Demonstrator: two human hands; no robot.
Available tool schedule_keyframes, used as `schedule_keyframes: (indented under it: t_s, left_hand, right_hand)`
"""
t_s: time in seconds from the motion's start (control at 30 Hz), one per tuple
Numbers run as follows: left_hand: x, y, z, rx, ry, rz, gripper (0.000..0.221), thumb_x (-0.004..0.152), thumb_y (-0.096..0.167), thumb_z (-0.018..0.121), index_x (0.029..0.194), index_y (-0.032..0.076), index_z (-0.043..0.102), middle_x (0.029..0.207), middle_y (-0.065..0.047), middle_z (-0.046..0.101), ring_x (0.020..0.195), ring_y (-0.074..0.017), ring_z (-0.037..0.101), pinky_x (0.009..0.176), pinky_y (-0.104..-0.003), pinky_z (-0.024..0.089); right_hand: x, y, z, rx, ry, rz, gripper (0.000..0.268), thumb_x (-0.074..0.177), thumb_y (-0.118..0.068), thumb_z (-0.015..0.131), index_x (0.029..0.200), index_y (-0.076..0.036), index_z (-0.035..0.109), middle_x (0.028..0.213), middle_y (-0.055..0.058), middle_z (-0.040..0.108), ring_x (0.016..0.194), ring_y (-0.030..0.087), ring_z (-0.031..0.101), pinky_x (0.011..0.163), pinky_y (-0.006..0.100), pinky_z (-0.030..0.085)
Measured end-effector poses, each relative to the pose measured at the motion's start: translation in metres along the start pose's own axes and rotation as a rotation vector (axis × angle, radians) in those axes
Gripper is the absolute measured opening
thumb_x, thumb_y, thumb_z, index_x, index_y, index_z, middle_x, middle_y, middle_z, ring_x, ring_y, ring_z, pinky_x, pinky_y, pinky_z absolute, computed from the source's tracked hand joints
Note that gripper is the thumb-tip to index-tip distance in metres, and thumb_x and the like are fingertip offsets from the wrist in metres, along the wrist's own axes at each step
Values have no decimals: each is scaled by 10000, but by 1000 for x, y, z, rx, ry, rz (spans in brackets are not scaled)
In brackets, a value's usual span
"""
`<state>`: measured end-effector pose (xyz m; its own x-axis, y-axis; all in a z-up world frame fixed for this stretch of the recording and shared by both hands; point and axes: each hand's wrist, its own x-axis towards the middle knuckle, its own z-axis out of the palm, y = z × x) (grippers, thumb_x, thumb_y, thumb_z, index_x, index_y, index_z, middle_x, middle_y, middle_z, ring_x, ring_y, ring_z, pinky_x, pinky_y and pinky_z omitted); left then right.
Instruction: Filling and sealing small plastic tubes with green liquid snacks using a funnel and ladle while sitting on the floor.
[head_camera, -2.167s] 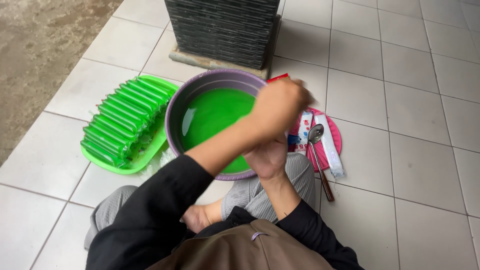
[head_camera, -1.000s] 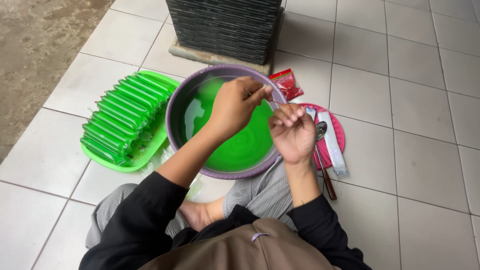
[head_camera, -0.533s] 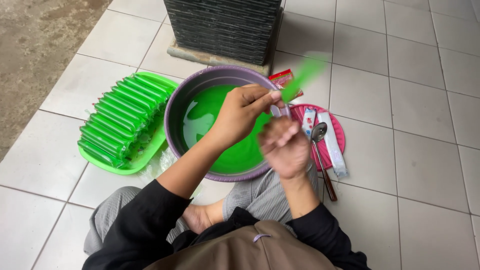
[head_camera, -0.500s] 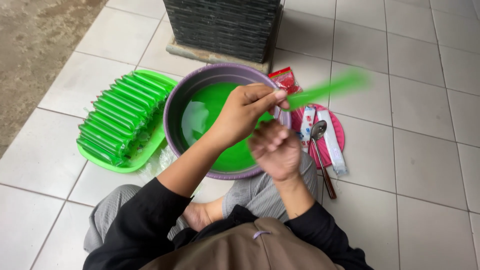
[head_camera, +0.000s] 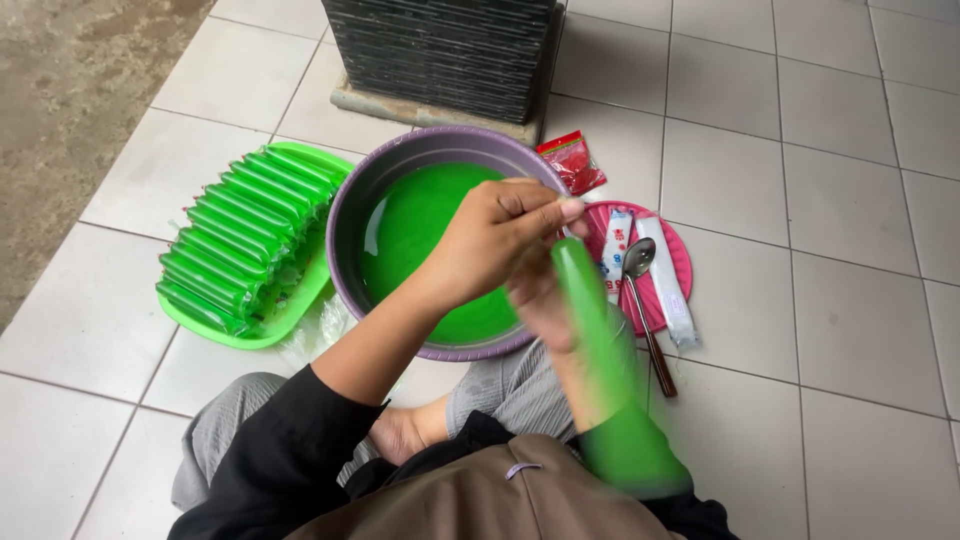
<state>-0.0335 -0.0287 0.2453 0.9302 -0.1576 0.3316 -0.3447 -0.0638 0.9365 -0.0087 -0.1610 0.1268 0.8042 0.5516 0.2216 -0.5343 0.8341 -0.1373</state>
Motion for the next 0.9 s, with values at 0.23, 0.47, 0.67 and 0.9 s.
schedule_keyframes:
  t_s: [0.23, 0.47, 0.67, 0.9]
  left_hand:
    - [11, -37, 7, 69, 28, -80, 231, 995, 275, 655, 867, 136, 789, 712, -57, 666, 797, -199, 618, 797, -358, 501]
    - [7, -35, 60, -52, -220, -104, 237, 967, 227, 684, 801, 78, 763, 681, -93, 642, 745, -226, 606, 775, -378, 509]
    - [21, -41, 101, -78, -226, -84, 237, 989, 233, 677, 827, 91, 776, 706, -75, 652, 762, -184, 624, 780, -345, 514]
    - [9, -62, 143, -110, -386, -127, 195, 957, 191, 695, 822, 86, 787, 655, -95, 658, 710, -223, 641, 745, -369, 526]
  right_hand:
    - [-33, -16, -30, -45, -48, -70, 172, 997, -191, 618, 858, -125, 541, 768, 3, 432, 744, 157, 471, 796, 354, 474]
    - [-73, -86, -82, -238, 71, -213, 168, 966, -240, 660, 873, -171, 538, 830, -29, 486, 983, 198, 614, 941, 365, 510]
    - [-119, -79, -43, -445, 77, -312, 218, 954, -163, 634, 793, -76, 516, 775, 28, 450, 854, 200, 551, 788, 310, 492]
    - [-146, -122, -42, -682, 251, -454, 180, 956, -245, 625, 865, -90, 617, 840, 67, 621, 858, 190, 630, 757, 305, 505]
